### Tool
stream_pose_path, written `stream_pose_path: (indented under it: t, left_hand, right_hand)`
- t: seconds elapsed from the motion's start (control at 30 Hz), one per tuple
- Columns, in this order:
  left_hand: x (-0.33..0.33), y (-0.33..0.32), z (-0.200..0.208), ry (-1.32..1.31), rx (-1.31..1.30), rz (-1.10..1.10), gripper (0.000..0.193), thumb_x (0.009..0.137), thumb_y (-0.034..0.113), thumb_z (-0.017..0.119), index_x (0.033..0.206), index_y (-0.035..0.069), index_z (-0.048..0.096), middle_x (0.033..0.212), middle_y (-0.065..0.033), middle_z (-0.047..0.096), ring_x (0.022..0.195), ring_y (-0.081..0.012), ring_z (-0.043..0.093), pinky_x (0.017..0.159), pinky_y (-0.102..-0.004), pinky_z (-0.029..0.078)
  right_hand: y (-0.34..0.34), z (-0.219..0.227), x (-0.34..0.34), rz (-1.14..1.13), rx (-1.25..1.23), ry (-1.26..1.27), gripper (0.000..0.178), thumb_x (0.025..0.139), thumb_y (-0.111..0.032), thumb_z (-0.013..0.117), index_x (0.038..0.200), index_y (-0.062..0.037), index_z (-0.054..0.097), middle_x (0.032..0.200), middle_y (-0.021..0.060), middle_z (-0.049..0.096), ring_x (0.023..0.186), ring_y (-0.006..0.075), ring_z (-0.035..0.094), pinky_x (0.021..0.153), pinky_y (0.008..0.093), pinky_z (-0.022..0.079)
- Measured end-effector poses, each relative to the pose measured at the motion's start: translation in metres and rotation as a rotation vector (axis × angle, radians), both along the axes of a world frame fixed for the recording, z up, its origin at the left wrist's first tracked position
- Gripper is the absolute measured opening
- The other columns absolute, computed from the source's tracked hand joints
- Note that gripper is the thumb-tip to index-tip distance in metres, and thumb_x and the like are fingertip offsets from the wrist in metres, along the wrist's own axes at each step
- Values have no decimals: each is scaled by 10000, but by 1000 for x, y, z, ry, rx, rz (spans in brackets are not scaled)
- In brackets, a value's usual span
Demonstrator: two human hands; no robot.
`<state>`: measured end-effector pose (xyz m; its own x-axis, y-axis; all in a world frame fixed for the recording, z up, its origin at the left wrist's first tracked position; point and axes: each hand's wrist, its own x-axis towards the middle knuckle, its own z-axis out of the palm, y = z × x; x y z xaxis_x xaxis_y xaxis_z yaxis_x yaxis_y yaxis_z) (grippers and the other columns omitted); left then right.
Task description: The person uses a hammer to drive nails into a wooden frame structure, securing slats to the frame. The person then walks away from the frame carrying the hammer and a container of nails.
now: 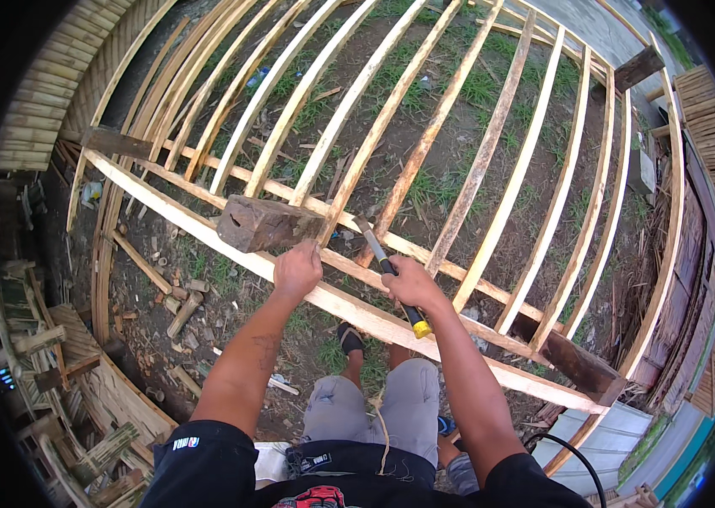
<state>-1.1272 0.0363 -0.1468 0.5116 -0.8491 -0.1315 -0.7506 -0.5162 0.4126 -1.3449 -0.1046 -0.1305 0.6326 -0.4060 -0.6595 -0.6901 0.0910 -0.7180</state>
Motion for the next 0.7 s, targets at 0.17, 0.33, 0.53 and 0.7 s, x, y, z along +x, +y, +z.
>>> stream_pose_path:
  t: [0.17, 0.33, 0.53, 0.7]
  left_hand:
    - [1, 1, -1, 23, -38, 18, 154, 927, 199, 527, 928, 66, 605, 836, -189, 665, 734, -418, 635, 665, -517, 504]
    - [1, 4, -4, 52, -131, 4, 129, 876, 164, 579, 885, 47, 634, 788, -156, 657, 694, -369, 647, 617, -463, 519]
    - [3, 4, -5, 24, -173, -12, 104, 823, 162, 605, 808, 59, 596, 726, -117, 626, 665, -324, 641, 597, -439, 525]
    - [3, 4, -4, 21, -156, -18, 117, 799, 178, 614, 782, 66, 585, 719, -107, 616, 663, -313, 636, 595, -438, 524]
  right_hand:
    - [-13, -90, 71, 53, 27, 155, 349, 965, -216, 503, 1227, 14, 507, 866, 239, 663, 662, 326, 678, 568, 437, 539]
    - [-11, -160, 93, 329, -53, 253, 417, 980, -249, 487, 1282, 38, 488, 1009, 296, 660, 900, 404, 680, 780, 470, 551]
    - [-5, -196, 85, 539, -87, 322, 430, 958, -221, 452, 1302, 36, 480, 1177, 298, 619, 1088, 433, 612, 944, 505, 482]
    - [9, -191, 79, 511, -220, 272, 400, 972, -235, 456, 1333, -62, 476, 1124, 307, 632, 1056, 439, 628, 900, 533, 499]
